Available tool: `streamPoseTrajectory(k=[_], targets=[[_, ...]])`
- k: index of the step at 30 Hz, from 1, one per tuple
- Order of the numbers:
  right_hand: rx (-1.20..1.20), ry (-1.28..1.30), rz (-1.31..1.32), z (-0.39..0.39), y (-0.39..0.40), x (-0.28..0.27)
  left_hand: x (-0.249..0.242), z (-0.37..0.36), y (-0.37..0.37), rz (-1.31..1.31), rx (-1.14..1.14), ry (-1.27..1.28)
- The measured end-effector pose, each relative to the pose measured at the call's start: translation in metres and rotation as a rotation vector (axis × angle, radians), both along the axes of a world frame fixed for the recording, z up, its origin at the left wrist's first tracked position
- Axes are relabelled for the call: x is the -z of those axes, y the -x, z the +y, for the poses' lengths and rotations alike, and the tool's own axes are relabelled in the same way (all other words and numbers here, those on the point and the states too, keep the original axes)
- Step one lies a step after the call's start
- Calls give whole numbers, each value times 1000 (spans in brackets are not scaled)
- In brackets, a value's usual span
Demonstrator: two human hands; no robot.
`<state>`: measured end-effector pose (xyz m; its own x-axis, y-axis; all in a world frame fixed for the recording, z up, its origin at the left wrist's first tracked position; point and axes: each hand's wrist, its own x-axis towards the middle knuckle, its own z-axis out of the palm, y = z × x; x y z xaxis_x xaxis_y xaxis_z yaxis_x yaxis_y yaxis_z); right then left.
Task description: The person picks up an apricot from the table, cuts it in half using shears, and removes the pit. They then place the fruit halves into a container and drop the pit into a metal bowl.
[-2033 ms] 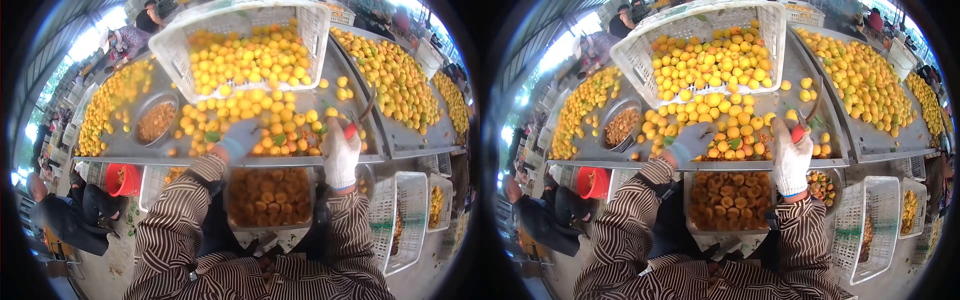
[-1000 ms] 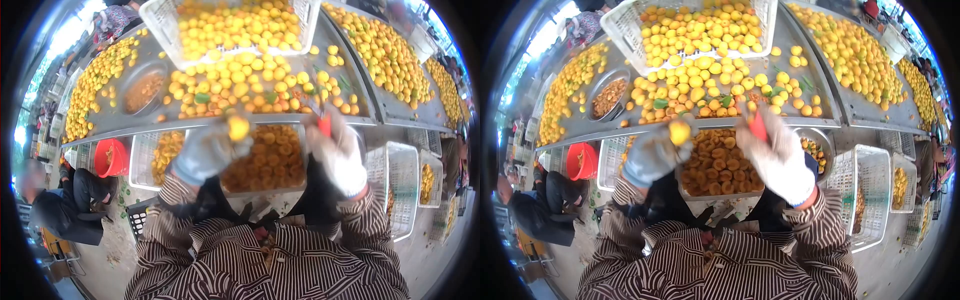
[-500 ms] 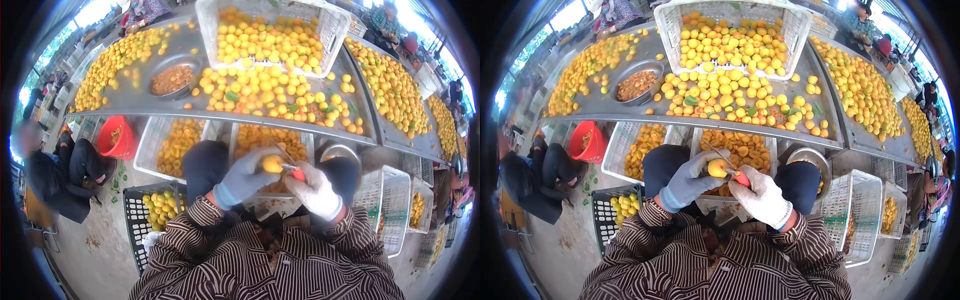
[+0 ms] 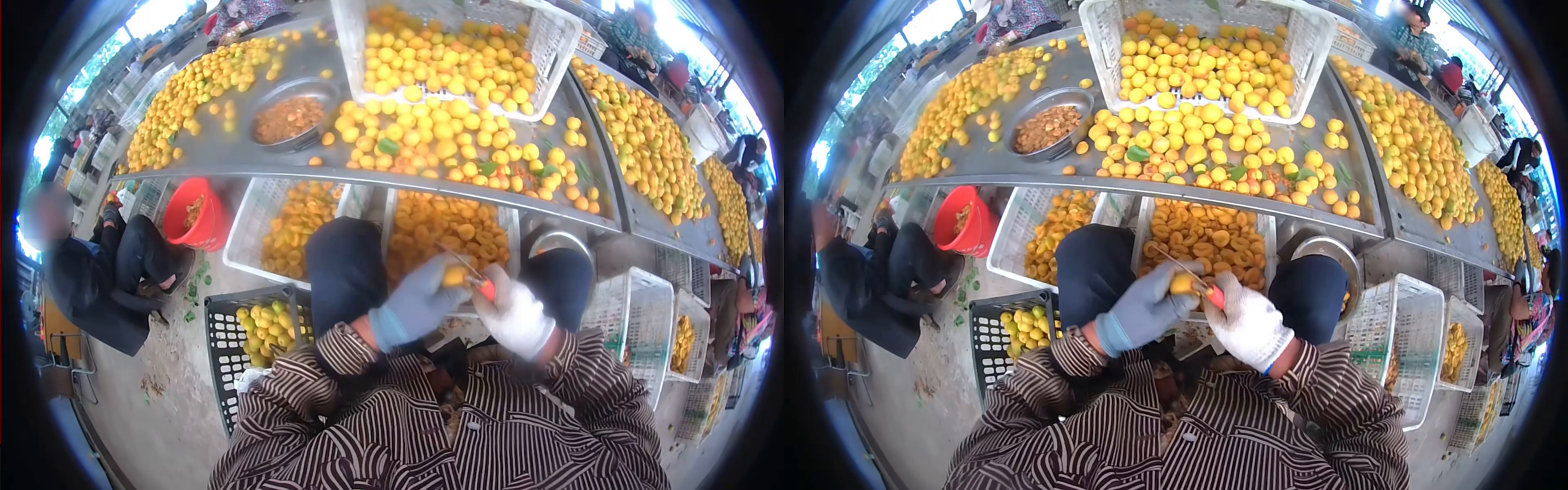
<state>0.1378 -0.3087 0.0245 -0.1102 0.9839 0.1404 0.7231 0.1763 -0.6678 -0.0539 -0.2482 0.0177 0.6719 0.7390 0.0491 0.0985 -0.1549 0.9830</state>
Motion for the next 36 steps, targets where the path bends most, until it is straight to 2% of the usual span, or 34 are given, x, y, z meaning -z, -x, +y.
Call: streamPoseTrajectory(k=[2,6,11,13,15,17,18,20,21,23,27,29,30,31,33,34,36], targets=[[40,65,-32,-12,0,10,21,-11,-5,-5,-49,-148],[103,59,-19,-19,0,7,14,-18,-15,14,-58,-185],[93,62,-71,-13,-2,1,20,-15,-20,122,-163,-395],[92,95,28,-11,0,5,17,-15,-18,116,-172,-395],[116,104,94,-8,5,39,12,-13,-16,111,-183,-400],[115,50,747,-4,13,77,6,-12,-11,113,-155,-447],[114,47,751,-4,13,73,5,-11,-9,116,-154,-451],[-52,325,998,-7,11,49,5,-5,-6,40,-85,-459],[-49,320,1000,-9,9,22,3,-3,-5,39,-80,-462],[12,1016,1152,-10,2,-34,-3,-1,-3,-27,-24,-381],[-67,1176,1352,-11,-7,-44,-6,2,-2,-104,46,-233],[-190,1228,1495,-12,-7,-54,-10,3,-4,-339,119,138],[-200,1161,1642,-11,-9,-60,-17,8,-3,-574,219,410],[-218,1061,1606,-10,-14,-58,-16,10,-3,-574,212,395],[72,758,1245,-12,-11,-62,-10,13,0,-789,273,641],[54,757,1242,-12,-9,-54,-9,14,2,-825,279,736],[94,247,500,-14,-3,-34,-6,18,5,-813,259,705]])
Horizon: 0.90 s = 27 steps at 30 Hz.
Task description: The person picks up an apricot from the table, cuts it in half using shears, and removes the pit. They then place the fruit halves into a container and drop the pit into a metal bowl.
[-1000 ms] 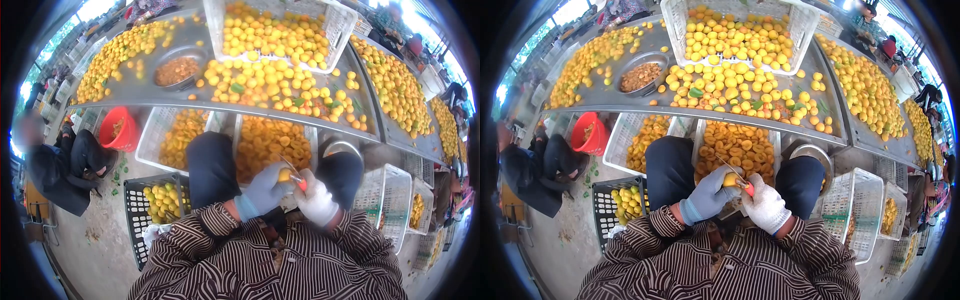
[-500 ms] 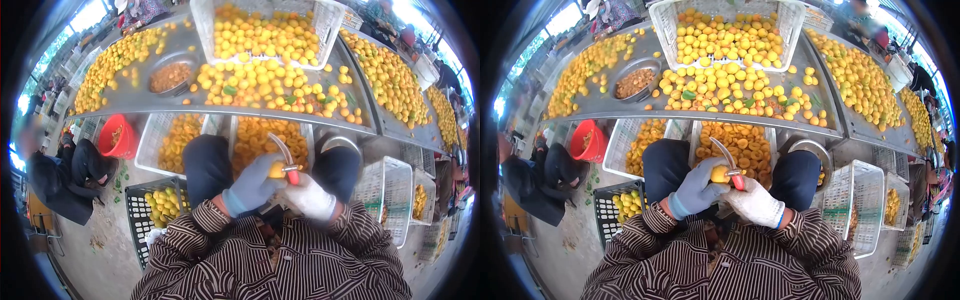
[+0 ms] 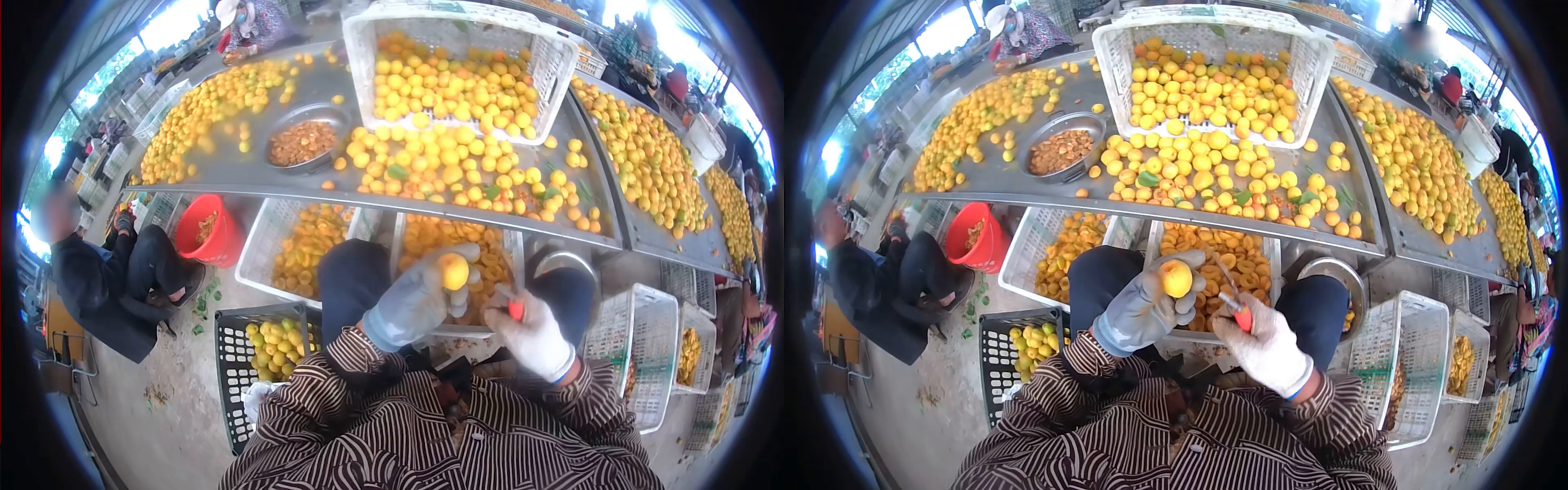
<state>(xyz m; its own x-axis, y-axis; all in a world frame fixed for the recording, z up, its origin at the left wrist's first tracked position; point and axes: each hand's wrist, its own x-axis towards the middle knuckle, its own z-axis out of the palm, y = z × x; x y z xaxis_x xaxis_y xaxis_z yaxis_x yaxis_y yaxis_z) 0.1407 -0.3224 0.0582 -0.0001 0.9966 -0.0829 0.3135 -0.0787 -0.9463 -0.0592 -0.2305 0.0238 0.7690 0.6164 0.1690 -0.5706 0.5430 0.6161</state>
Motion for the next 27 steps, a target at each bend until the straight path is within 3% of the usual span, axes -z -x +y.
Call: streamPoseTrajectory(k=[4,15,17,18,21,23,25,27], targets=[[2,27,-282,-13,15,-17,-2,5,4,123,-96,-124],[80,-131,-524,-12,16,12,-11,1,2,344,-283,-321],[72,-141,-550,-9,20,18,-7,-2,0,551,-470,-619],[100,-120,-526,-7,21,21,-13,-4,-1,550,-492,-621],[170,-82,-428,-5,25,28,-5,-4,-9,485,-436,-459],[179,-110,-385,-3,30,31,-2,-8,-20,72,-188,11],[156,-57,-315,-2,29,33,19,-3,-33,4,-225,88],[179,-97,-416,-3,25,40,17,3,-36,-156,-30,218]])
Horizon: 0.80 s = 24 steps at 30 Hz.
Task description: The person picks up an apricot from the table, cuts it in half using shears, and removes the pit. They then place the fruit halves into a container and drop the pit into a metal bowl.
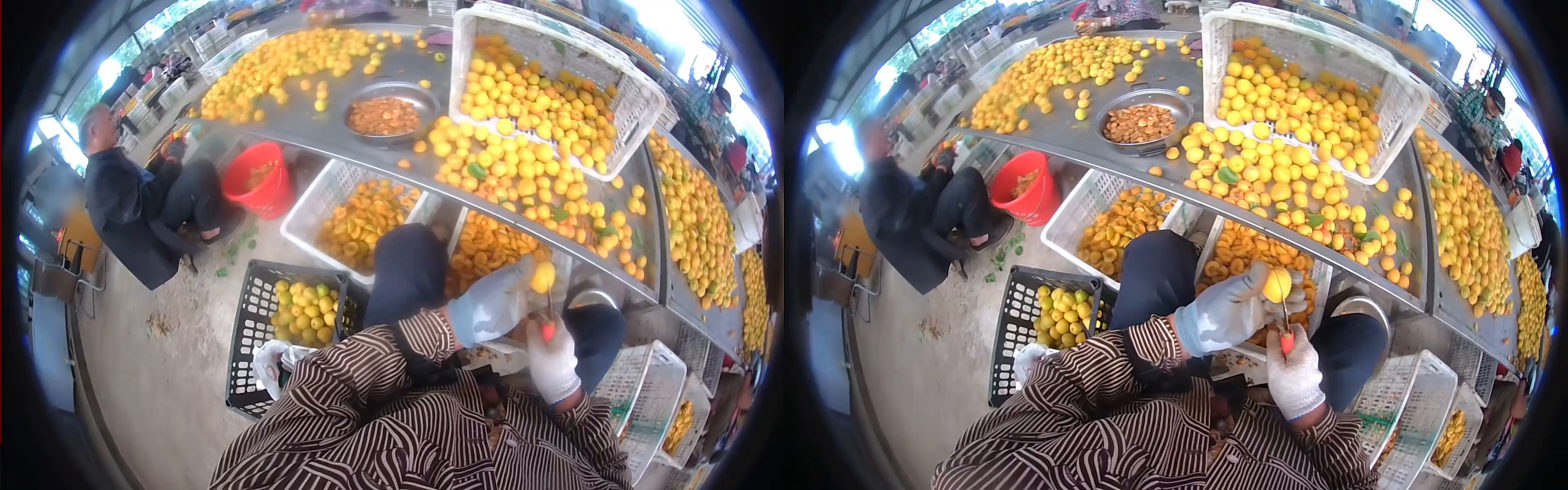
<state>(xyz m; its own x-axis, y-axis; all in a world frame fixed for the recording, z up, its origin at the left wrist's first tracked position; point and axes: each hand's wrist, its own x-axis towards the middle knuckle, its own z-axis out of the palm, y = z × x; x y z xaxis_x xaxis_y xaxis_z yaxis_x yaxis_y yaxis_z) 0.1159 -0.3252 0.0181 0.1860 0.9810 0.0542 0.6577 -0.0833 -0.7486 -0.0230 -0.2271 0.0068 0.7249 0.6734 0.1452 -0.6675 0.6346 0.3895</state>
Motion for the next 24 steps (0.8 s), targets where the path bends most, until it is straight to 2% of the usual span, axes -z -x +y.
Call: streamPoseTrajectory(k=[1,2,4,6,8,9,10,12,13,15,16,18,21,22,24], targets=[[2,-39,-32,-1,0,0,-6,-3,5,123,-31,-15],[-3,-38,-33,-1,0,-6,-8,0,12,123,-36,-13],[-9,95,-56,-2,-1,-21,-9,11,23,504,-19,-266],[-19,103,-25,1,-5,-24,0,19,27,437,22,-227],[-43,154,-41,4,-3,-29,-14,20,32,733,-250,-752],[-16,104,-32,4,2,-32,-10,23,32,796,-338,-861],[-12,89,-54,5,4,-33,-10,23,32,807,-338,-845],[-33,129,18,8,5,-28,-14,14,31,618,-269,-564],[-26,147,38,8,7,-24,-13,10,28,608,-248,-574],[-33,157,76,6,10,-18,-11,3,23,408,-180,-300],[-23,158,77,4,10,-17,-8,2,20,407,-170,-301],[-20,109,56,2,11,-14,-2,0,14,150,-35,-103],[-20,120,54,-1,7,-7,4,-1,10,41,25,-44],[-27,147,53,-1,5,-8,4,-1,10,38,27,-47],[-38,148,28,-2,0,-11,1,2,14,313,-42,-135]])
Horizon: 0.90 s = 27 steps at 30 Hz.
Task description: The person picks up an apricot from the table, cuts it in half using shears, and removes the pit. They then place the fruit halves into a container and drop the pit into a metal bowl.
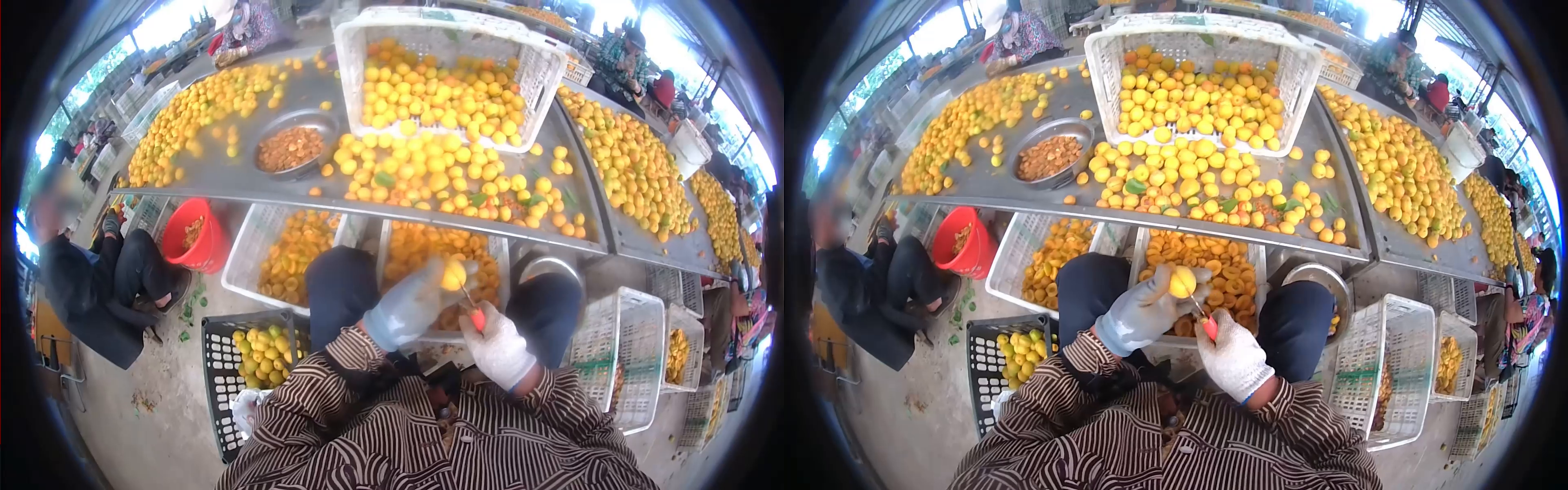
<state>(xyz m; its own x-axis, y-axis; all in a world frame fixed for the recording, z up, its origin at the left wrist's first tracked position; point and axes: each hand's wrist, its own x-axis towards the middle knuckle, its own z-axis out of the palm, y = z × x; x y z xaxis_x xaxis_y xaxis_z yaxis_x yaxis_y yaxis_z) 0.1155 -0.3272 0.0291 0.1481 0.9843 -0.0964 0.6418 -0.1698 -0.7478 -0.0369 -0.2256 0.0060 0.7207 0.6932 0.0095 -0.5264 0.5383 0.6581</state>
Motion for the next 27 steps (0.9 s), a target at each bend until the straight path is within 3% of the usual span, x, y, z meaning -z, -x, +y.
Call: streamPoseTrajectory(k=[2,4,5,9,10,12,14,16,20,23,27], targets=[[-4,-16,-26,3,-7,-9,-2,8,8,32,33,-118],[-73,62,-75,4,-9,-21,-14,9,12,346,-96,-479],[-81,67,-74,5,-10,-24,-15,11,11,373,-156,-596],[-46,106,26,8,-5,-30,-25,8,14,533,-236,-792],[-52,109,29,8,-3,-27,-23,5,11,539,-240,-788],[-37,1,22,5,1,-18,-13,0,5,191,-165,-319],[-12,15,34,4,4,-14,-5,0,1,151,-111,-267],[17,35,42,3,6,-10,1,-5,-7,-108,-37,30],[77,-4,-12,4,10,1,0,-12,-18,-114,-31,125],[91,17,18,0,10,3,-1,-14,-21,145,-65,-99],[78,26,42,1,10,4,-2,-17,-25,179,-78,-62]])
